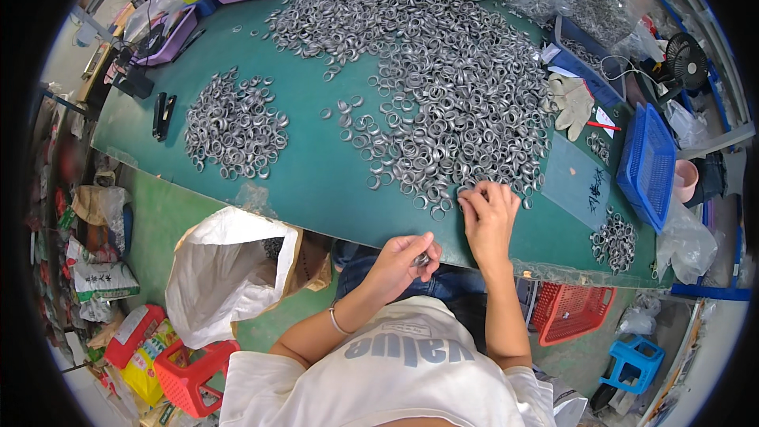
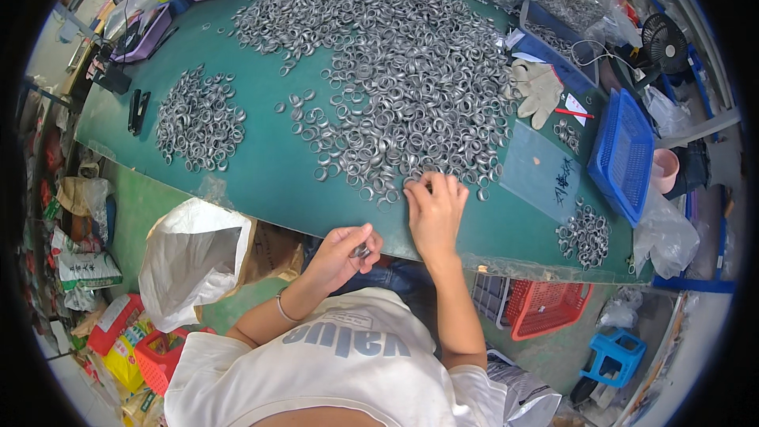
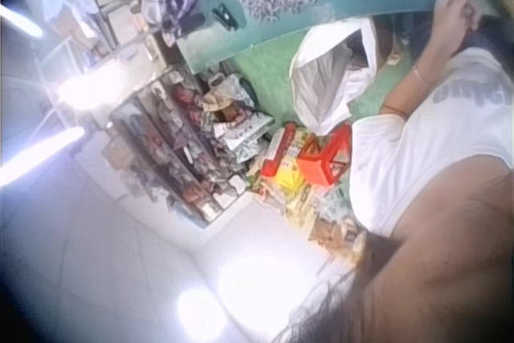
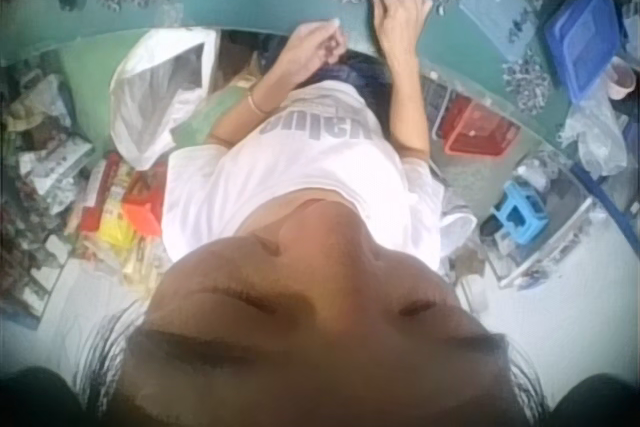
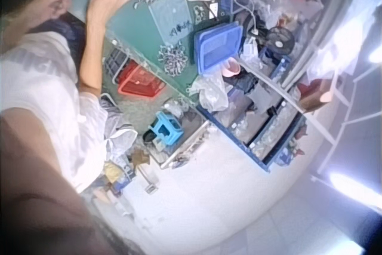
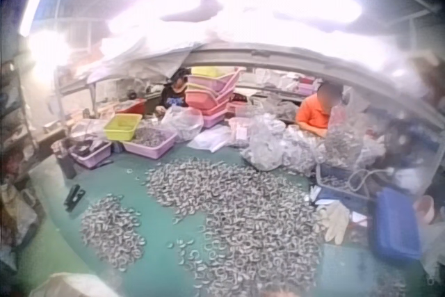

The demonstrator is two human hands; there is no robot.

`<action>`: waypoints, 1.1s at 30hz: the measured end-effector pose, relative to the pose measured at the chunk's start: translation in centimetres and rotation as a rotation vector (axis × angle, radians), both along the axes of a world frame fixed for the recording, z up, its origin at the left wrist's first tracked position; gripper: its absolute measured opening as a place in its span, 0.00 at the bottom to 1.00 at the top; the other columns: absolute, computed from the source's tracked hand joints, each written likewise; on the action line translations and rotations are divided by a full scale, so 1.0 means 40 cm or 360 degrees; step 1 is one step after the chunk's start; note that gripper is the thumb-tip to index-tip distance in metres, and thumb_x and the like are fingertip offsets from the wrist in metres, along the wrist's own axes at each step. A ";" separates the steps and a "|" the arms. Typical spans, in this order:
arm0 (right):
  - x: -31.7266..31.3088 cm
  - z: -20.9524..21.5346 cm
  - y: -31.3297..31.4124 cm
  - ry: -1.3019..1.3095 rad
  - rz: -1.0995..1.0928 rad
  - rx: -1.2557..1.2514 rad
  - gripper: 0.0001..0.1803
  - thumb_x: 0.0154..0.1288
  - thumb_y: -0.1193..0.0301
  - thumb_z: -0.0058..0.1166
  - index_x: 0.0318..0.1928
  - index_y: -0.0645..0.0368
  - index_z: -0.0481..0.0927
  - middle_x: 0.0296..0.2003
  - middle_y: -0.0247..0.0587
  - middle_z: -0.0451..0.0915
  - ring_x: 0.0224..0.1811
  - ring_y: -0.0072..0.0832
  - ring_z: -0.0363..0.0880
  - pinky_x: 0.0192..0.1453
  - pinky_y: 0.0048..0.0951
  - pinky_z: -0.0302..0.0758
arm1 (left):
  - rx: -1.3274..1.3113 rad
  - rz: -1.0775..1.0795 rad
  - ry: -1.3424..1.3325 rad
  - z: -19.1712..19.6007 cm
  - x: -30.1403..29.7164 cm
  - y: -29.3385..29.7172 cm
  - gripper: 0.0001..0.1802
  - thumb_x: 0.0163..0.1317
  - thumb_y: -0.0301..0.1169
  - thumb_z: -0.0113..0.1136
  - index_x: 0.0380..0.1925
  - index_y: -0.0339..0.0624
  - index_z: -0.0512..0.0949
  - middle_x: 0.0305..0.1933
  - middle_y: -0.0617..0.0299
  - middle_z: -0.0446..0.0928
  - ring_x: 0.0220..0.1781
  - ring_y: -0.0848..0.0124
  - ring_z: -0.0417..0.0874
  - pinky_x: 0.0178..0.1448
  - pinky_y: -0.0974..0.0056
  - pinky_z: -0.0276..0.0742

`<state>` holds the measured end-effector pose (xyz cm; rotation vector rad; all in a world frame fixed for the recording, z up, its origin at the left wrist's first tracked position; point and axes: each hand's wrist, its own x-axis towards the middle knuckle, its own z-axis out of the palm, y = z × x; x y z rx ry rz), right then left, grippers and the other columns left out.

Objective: The person sorts a pile of curved metal hardware pieces on a workbench, picking them up by hand and placing some into a nearby container and others into a separate pile.

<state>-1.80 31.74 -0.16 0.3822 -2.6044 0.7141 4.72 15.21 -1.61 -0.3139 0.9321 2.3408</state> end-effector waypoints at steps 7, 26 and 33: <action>0.099 -0.006 0.003 -0.0761 -0.0057 -0.1594 0.04 0.59 0.77 0.56 0.33 0.66 0.79 0.29 0.32 0.78 0.32 0.16 0.71 0.39 0.18 0.68 | -0.0166 0.0200 0.0212 0.022 -0.003 0.033 0.14 0.68 0.32 0.49 0.50 0.37 0.71 0.29 0.66 0.68 0.24 0.82 0.64 0.24 0.77 0.60; 0.022 -0.012 -0.031 -0.0098 0.0000 -0.0196 0.06 0.50 0.76 0.60 0.31 0.60 0.78 0.38 0.39 0.74 0.40 0.36 0.69 0.42 0.34 0.62 | 0.0068 0.0273 -0.0092 0.028 -0.019 0.020 0.12 0.64 0.26 0.52 0.46 0.37 0.76 0.32 0.64 0.75 0.30 0.80 0.73 0.29 0.75 0.67; 0.103 0.043 -0.022 -0.0464 0.0292 -0.0654 0.04 0.53 0.79 0.57 0.30 0.65 0.77 0.32 0.43 0.78 0.34 0.37 0.73 0.43 0.31 0.67 | -0.0043 0.0246 0.0254 0.008 -0.025 0.023 0.13 0.66 0.28 0.51 0.48 0.35 0.74 0.30 0.66 0.71 0.25 0.83 0.65 0.22 0.78 0.58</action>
